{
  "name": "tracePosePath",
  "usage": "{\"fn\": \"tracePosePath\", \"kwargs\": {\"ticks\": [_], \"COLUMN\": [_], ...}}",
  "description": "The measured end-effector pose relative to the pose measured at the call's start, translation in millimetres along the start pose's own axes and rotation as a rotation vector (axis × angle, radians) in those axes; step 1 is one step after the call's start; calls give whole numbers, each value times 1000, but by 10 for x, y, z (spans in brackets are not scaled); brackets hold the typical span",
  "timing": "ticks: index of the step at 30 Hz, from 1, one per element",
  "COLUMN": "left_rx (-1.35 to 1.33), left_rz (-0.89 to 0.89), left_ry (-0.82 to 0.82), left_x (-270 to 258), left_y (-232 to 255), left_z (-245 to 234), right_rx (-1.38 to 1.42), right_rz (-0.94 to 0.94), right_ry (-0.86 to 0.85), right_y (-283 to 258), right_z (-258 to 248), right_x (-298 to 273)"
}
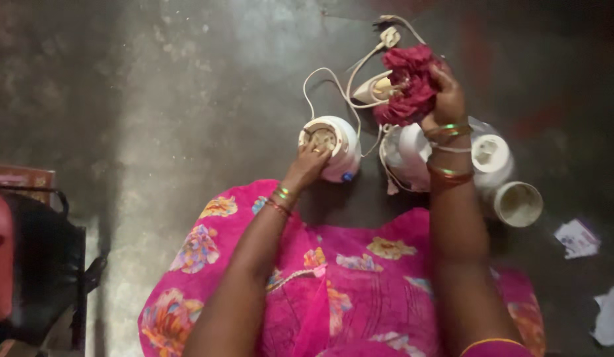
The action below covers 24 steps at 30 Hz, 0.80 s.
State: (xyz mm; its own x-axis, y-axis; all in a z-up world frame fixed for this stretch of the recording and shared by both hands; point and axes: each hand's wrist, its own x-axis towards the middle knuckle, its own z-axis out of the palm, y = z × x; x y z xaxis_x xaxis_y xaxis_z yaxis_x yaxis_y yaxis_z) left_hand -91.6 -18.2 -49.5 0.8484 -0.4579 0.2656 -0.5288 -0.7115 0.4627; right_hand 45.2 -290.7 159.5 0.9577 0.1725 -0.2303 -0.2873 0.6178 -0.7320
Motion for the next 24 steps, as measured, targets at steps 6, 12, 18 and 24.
{"fn": "tracePosePath", "kwargs": {"ticks": [6,12,18,24], "left_rx": [141,96,-10,-445], "left_rz": [-41,-68,-40,-76], "left_ry": [5,-58,70,107], "left_x": [236,108,257,565], "left_y": [299,246,779,1564], "left_z": [531,515,24,-65], "right_rx": [-277,-586,-212,-354], "right_rz": [-167,-415,-466,-580], "right_ry": [50,193,518,858], "right_y": [-937,-2209,-2046,-1448], "right_z": [17,-491,-1938,-3556], "right_x": [-485,-1651,-2079,-2275]}}
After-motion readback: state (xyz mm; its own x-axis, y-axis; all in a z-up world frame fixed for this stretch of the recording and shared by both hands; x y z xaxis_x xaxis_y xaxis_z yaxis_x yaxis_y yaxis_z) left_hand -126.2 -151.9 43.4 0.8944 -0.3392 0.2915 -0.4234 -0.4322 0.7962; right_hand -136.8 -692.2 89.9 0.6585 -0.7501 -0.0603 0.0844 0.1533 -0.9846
